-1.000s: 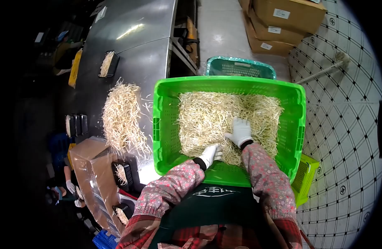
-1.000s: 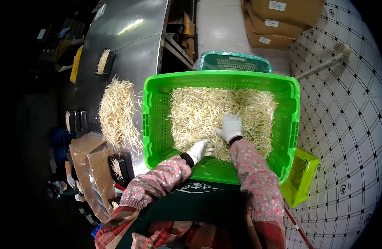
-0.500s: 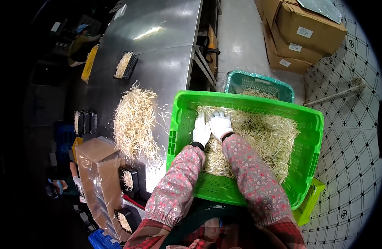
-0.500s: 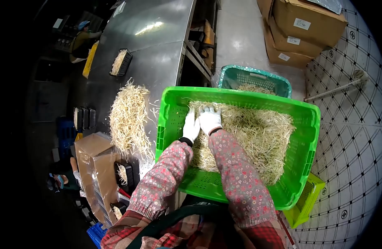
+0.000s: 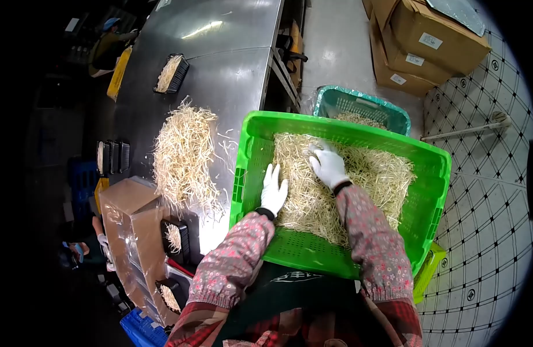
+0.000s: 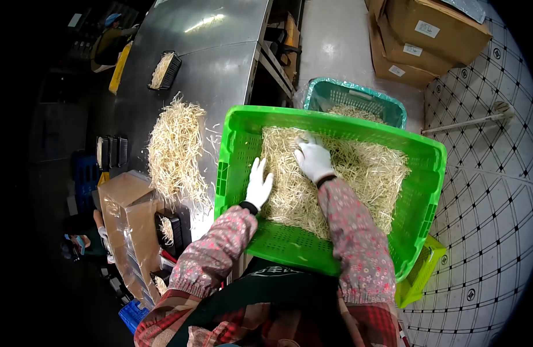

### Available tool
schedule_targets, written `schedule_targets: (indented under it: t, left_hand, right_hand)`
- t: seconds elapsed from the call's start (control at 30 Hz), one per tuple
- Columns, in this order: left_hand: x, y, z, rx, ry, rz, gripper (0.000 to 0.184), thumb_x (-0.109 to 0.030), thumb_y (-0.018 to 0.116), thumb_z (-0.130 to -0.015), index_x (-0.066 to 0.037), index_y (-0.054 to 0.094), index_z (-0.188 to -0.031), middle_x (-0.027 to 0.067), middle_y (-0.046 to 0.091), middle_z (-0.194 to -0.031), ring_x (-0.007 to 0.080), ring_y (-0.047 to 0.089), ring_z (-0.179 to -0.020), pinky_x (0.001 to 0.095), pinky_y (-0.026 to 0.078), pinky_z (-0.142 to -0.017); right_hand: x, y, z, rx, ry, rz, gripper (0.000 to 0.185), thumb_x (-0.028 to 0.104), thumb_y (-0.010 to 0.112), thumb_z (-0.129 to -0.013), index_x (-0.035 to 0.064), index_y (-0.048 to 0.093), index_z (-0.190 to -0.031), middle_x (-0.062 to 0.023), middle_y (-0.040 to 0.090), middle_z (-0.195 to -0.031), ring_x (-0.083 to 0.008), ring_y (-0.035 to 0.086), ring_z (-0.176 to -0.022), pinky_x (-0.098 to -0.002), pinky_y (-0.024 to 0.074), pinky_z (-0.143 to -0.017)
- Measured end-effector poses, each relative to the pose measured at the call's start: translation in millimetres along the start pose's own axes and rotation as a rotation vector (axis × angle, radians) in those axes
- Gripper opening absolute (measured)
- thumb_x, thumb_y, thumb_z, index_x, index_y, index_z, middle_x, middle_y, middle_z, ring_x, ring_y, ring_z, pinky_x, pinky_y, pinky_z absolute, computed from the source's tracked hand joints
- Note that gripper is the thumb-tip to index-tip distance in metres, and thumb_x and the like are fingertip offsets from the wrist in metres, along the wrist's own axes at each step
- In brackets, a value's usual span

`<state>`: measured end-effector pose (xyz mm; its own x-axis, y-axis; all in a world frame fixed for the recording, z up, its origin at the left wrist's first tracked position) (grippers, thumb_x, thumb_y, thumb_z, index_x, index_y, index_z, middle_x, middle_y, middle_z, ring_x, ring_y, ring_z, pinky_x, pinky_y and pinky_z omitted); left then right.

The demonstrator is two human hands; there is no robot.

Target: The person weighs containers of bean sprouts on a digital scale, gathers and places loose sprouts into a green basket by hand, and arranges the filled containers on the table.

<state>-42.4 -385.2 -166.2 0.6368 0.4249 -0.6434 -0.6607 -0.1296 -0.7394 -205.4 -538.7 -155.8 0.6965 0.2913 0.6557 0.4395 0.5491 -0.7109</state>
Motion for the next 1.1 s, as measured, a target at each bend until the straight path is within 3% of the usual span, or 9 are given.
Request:
schedule_targets:
  t: [0.1, 0.37, 0.53, 0.57, 0.7, 0.8, 0.97, 1.03, 1.1]
  left_hand:
    - [38.5, 56.6, 9.0, 0.178, -0.217, -0.121, 0.065, -0.038, 0.058, -0.098, -0.014, 0.036, -0.154, 0.0273, 0.020, -0.162, 0.0447, 0.023, -0.148, 0.0477, 0.023, -0.121]
    - [23.7, 38.4, 92.4, 0.544, -0.371, 0.222, 0.056, -0.027, 0.063, -0.094, -0.011, 0.050, -0.146, 0.0248, 0.022, -0.162, 0.0378, 0.022, -0.151, 0.0413, 0.023, -0.122]
    - [124.1, 75.3, 81.4, 0.084, -0.734, 0.434, 0.078, -0.038, 0.070, -0.087, 0.003, 0.042, -0.147, 0.0289, 0.033, -0.156, 0.0384, 0.026, -0.148, 0.0426, 0.020, -0.122]
    - [107.2, 67.1, 81.5, 0.089, -0.795, 0.165, 0.087, -0.040, 0.069, -0.089, 0.004, 0.030, -0.154, 0.0219, 0.042, -0.151, 0.0316, 0.040, -0.139, 0.0379, 0.034, -0.113]
    - [138.8, 164.3, 106.2, -0.045, -0.955, 0.888, 0.091, -0.039, 0.066, -0.095, -0.006, 0.011, -0.160, 0.0195, 0.043, -0.150, 0.0292, 0.045, -0.132, 0.0400, 0.035, -0.111]
    - [61.8, 131.1, 113.7, 0.061, -1.076, 0.843, 0.071, -0.041, 0.050, -0.103, -0.008, 0.017, -0.157, 0.0141, 0.045, -0.148, 0.0257, 0.045, -0.132, 0.0379, 0.038, -0.109]
    - [21.3, 86.5, 115.1, -0.128, -1.278, 0.994, 0.091, -0.055, 0.060, -0.094, -0.019, 0.011, -0.161, 0.0218, 0.038, -0.154, 0.0386, 0.047, -0.131, 0.0550, 0.041, -0.104]
    - [173.5, 200.0, 115.5, -0.271, -1.070, 0.628, 0.093, -0.060, 0.059, -0.092, -0.019, 0.012, -0.161, 0.0222, 0.032, -0.157, 0.0390, 0.040, -0.138, 0.0533, 0.037, -0.109]
    - [117.6, 154.5, 104.0, -0.300, -1.213, 0.742, 0.098, -0.063, 0.060, -0.090, -0.017, 0.012, -0.161, 0.0225, 0.028, -0.160, 0.0399, 0.035, -0.141, 0.0512, 0.033, -0.113]
  right_hand:
    - [2.5, 32.7, 10.5, -0.036, 0.110, 0.200, 0.046, 0.036, 0.056, -0.095, 0.0187, 0.056, -0.138, -0.0152, 0.034, -0.158, -0.0403, 0.038, -0.139, -0.0671, 0.0379, -0.100]
    - [24.8, 34.2, 128.6, 0.226, -0.149, 0.139, 0.038, 0.035, 0.054, -0.097, 0.0204, 0.062, -0.132, -0.0145, 0.045, -0.149, -0.0398, 0.045, -0.134, -0.0541, 0.0467, -0.099]
    - [-10.9, 0.6, 46.1, -0.042, -0.028, 0.060, 0.038, 0.037, 0.051, -0.100, 0.0178, 0.062, -0.130, -0.0154, 0.063, -0.123, -0.0366, 0.060, -0.111, -0.0506, 0.0500, -0.089]
    - [-10.2, -3.0, 33.3, -0.109, 0.012, 0.232, 0.037, 0.037, 0.052, -0.099, 0.0173, 0.062, -0.129, -0.0151, 0.064, -0.118, -0.0363, 0.060, -0.107, -0.0513, 0.0492, -0.087]
    - [-1.0, 39.7, 54.4, -0.062, 0.065, 0.268, 0.039, 0.038, 0.059, -0.095, 0.0190, 0.059, -0.128, -0.0160, 0.056, -0.128, -0.0369, 0.051, -0.120, -0.0537, 0.0447, -0.093]
    - [17.1, 60.4, 112.2, 0.089, -0.035, 0.210, 0.039, 0.037, 0.060, -0.094, 0.0194, 0.060, -0.129, -0.0182, 0.052, -0.138, -0.0383, 0.047, -0.128, -0.0550, 0.0439, -0.099]
    - [4.4, 29.4, 95.0, -0.075, -0.015, 0.086, 0.041, 0.035, 0.057, -0.097, 0.0164, 0.059, -0.134, -0.0226, 0.051, -0.140, -0.0415, 0.050, -0.126, -0.0495, 0.0430, -0.104]
    - [-11.8, 29.0, 72.7, -0.214, 0.050, 0.169, 0.044, 0.036, 0.056, -0.098, 0.0197, 0.055, -0.138, -0.0201, 0.050, -0.143, -0.0419, 0.048, -0.128, -0.0563, 0.0440, -0.100]
    - [-10.7, 44.8, 66.4, -0.078, 0.061, 0.221, 0.046, 0.041, 0.053, -0.098, 0.0206, 0.053, -0.139, -0.0205, 0.049, -0.143, -0.0434, 0.050, -0.126, -0.0578, 0.0443, -0.099]
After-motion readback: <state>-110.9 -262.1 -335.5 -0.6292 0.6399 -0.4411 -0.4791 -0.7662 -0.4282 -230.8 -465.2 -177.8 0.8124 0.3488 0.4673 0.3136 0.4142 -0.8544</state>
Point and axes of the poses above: each hand's wrist, its own z-axis away from the middle knuckle, its own y-axis out of the palm, x = y × z, the point moved 6 cm from there along -z, towards the middle knuckle
